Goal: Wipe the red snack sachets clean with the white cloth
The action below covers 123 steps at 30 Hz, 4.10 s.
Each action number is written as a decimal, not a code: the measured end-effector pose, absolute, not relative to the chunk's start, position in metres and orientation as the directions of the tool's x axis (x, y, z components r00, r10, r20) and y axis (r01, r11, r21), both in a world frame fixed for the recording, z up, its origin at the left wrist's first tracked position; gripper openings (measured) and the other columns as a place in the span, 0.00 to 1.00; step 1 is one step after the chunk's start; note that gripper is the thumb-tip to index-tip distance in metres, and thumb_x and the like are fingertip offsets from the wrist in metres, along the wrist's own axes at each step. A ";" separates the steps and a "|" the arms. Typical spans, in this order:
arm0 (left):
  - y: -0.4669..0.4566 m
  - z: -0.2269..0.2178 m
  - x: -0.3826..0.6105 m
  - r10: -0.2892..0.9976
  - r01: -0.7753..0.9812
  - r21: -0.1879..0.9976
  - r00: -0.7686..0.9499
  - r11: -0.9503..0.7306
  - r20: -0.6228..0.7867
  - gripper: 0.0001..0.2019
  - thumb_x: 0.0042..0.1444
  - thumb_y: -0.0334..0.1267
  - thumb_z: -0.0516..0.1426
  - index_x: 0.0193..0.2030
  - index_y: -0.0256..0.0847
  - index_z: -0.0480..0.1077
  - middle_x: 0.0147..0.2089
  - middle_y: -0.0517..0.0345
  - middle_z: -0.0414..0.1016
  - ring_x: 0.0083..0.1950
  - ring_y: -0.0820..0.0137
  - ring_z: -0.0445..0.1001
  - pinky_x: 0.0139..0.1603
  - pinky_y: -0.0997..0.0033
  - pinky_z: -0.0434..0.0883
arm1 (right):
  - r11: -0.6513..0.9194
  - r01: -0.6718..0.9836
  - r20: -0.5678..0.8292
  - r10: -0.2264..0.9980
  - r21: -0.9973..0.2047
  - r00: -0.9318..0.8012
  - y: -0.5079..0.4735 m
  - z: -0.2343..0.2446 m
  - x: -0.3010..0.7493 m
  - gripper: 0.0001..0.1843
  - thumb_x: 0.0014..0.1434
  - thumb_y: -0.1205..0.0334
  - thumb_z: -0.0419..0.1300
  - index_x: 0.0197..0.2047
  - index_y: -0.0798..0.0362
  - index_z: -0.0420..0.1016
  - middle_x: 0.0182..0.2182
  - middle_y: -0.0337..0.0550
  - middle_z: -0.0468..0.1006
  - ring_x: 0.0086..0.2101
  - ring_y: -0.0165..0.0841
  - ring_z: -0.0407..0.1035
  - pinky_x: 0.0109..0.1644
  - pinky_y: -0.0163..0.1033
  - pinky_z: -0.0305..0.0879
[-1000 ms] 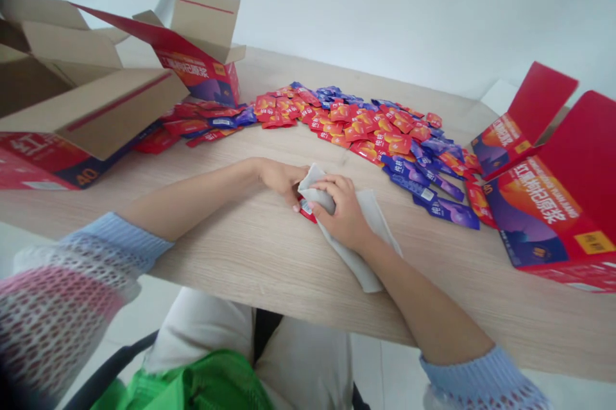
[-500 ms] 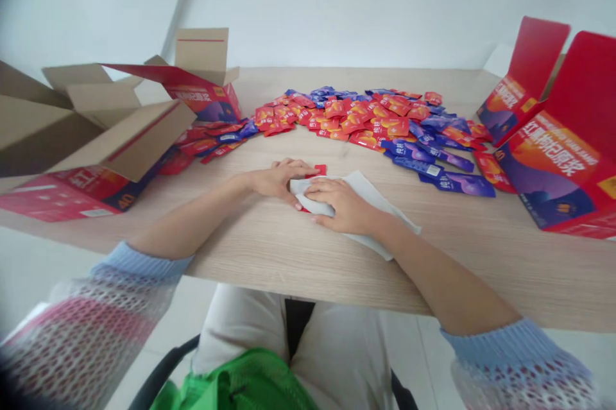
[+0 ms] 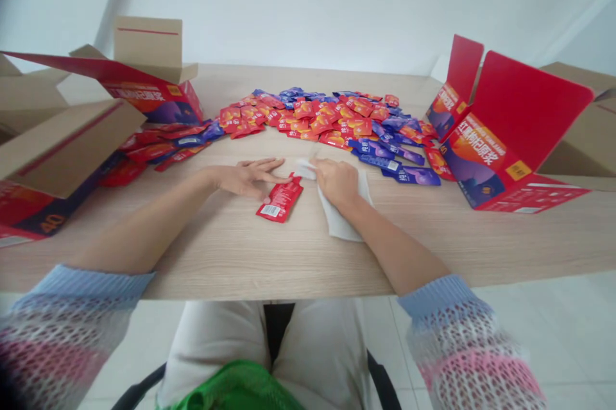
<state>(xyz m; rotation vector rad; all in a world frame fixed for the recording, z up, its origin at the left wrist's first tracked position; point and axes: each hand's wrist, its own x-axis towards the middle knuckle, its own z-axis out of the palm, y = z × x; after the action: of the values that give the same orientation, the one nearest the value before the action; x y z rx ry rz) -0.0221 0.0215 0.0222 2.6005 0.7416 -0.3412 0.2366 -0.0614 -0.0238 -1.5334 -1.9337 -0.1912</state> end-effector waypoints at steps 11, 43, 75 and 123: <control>0.016 0.008 -0.018 0.506 0.570 0.179 0.807 -0.802 -0.306 0.54 0.41 0.64 0.63 0.71 0.63 0.40 0.75 0.51 0.19 0.73 0.41 0.24 0.63 0.33 0.36 | 0.443 0.608 0.581 0.813 -0.659 0.036 -0.091 -0.004 0.215 0.17 0.62 0.53 0.56 0.48 0.53 0.79 0.43 0.43 0.82 0.42 0.40 0.76 0.46 0.44 0.70; 0.004 -0.012 -0.023 0.552 0.536 0.239 0.834 -0.810 0.003 0.48 0.44 0.68 0.58 0.71 0.57 0.50 0.75 0.56 0.42 0.72 0.43 0.36 0.65 0.39 0.35 | 0.644 0.628 0.188 0.748 -0.437 -0.636 -0.073 -0.009 0.208 0.25 0.69 0.53 0.44 0.64 0.51 0.63 0.63 0.49 0.65 0.65 0.39 0.53 0.70 0.55 0.42; 0.011 -0.017 -0.025 0.656 0.620 0.288 0.754 -0.730 0.037 0.50 0.45 0.66 0.59 0.71 0.44 0.51 0.74 0.47 0.44 0.73 0.54 0.44 0.68 0.52 0.38 | 0.798 0.512 0.182 0.581 -0.317 -0.794 -0.071 -0.010 0.210 0.28 0.68 0.55 0.48 0.69 0.52 0.54 0.66 0.47 0.61 0.67 0.39 0.47 0.70 0.56 0.39; 0.020 -0.007 -0.003 0.834 0.856 0.264 0.503 -0.445 -0.224 0.79 0.25 0.72 0.62 0.71 0.30 0.18 0.72 0.28 0.14 0.72 0.36 0.27 0.67 0.41 0.42 | 0.592 0.559 0.185 0.764 -0.580 -0.618 -0.072 -0.005 0.225 0.29 0.68 0.45 0.41 0.55 0.54 0.72 0.52 0.47 0.76 0.57 0.43 0.64 0.63 0.50 0.57</control>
<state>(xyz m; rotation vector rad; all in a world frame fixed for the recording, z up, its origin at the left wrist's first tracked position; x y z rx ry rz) -0.0031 0.0203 -0.0067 2.4096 1.4107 -0.0872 0.2253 -0.0722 -0.0049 -1.0595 -2.4050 0.6691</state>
